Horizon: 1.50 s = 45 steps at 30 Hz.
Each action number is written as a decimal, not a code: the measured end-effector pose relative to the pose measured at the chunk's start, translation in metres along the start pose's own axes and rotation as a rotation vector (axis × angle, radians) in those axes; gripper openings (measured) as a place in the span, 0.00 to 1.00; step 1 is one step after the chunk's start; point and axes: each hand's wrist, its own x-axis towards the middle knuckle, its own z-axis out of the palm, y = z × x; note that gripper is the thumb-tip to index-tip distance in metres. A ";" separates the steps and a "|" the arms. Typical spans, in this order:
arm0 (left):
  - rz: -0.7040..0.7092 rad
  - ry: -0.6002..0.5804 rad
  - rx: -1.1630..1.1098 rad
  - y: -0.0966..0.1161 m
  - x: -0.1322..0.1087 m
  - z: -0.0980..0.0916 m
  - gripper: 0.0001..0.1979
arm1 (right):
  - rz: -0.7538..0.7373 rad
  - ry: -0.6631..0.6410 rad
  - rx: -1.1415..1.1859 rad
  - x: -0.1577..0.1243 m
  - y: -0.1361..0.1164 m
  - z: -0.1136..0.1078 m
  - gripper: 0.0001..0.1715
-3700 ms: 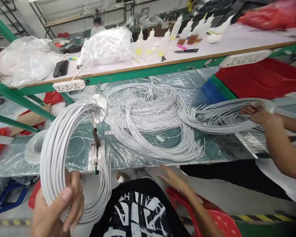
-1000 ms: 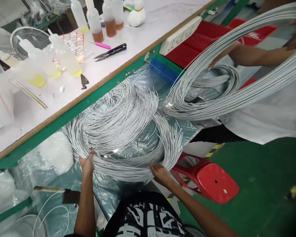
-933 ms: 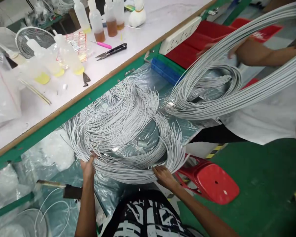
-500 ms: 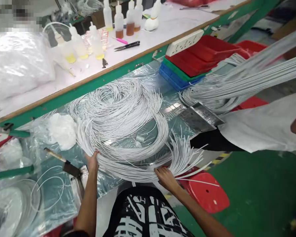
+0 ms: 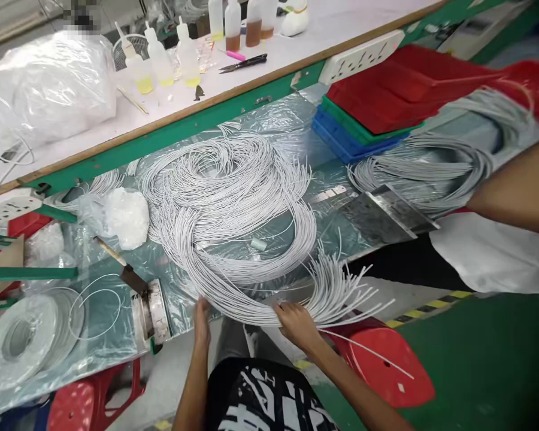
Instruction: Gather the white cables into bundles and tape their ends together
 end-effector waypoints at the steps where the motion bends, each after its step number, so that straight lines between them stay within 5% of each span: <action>1: -0.034 -0.091 -0.141 -0.005 -0.020 0.008 0.41 | -0.012 -0.003 -0.013 -0.004 -0.006 -0.007 0.28; 4: -0.095 -0.283 -0.510 -0.003 -0.052 0.031 0.47 | -0.044 -0.012 -0.062 -0.016 -0.025 -0.026 0.29; 8: -0.114 -0.243 -0.784 0.015 -0.051 0.039 0.43 | -0.103 0.007 -0.161 -0.030 -0.048 -0.051 0.30; 16: 0.070 -0.109 -0.902 0.074 -0.045 -0.032 0.26 | -0.204 0.130 -0.141 -0.055 -0.072 -0.095 0.37; 21: 0.304 -0.101 -0.897 0.142 -0.041 -0.064 0.28 | -0.223 0.277 -0.094 -0.048 -0.080 -0.138 0.33; 26: 0.467 -0.179 -0.885 0.201 -0.047 -0.076 0.30 | -0.240 0.416 0.090 -0.037 -0.067 -0.191 0.15; 30: 0.508 -0.239 -0.831 0.251 -0.041 -0.077 0.25 | -0.140 0.336 0.205 -0.017 -0.048 -0.223 0.03; 34: 0.692 -0.198 -0.436 0.296 -0.022 -0.069 0.34 | 0.022 0.267 0.274 0.011 -0.040 -0.245 0.06; 41: 0.978 -0.220 -0.175 0.328 0.045 -0.066 0.24 | 0.018 0.357 0.404 0.022 -0.047 -0.274 0.12; 45: 1.058 -0.191 -0.244 0.344 0.013 -0.081 0.25 | -0.044 0.410 0.392 0.021 -0.045 -0.287 0.12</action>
